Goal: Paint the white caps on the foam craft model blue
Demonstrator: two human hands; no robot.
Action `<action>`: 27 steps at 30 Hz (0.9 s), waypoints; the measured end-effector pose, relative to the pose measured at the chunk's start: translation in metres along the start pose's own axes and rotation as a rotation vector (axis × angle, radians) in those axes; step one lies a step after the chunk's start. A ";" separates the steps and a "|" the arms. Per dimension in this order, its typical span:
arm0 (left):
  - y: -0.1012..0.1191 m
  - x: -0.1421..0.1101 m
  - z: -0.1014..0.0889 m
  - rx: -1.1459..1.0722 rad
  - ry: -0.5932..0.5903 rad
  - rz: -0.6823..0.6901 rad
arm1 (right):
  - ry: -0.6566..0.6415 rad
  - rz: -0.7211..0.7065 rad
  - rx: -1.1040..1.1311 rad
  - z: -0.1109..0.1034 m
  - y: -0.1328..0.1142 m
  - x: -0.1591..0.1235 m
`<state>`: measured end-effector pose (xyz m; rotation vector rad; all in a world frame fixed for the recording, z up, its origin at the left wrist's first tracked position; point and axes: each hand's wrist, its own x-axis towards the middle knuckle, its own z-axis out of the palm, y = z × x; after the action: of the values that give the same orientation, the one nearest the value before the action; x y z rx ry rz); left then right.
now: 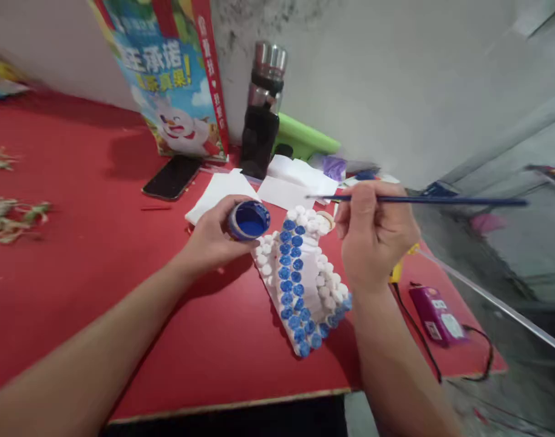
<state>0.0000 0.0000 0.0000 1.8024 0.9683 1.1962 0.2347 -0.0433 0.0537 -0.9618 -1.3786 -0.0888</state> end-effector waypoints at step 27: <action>0.008 -0.003 -0.002 -0.199 0.127 -0.267 | -0.332 0.583 -0.004 -0.056 0.009 -0.043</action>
<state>-0.0008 -0.0053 0.0063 1.4068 1.0833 1.2021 0.2728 -0.0924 0.0193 -1.3900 -1.3392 0.5266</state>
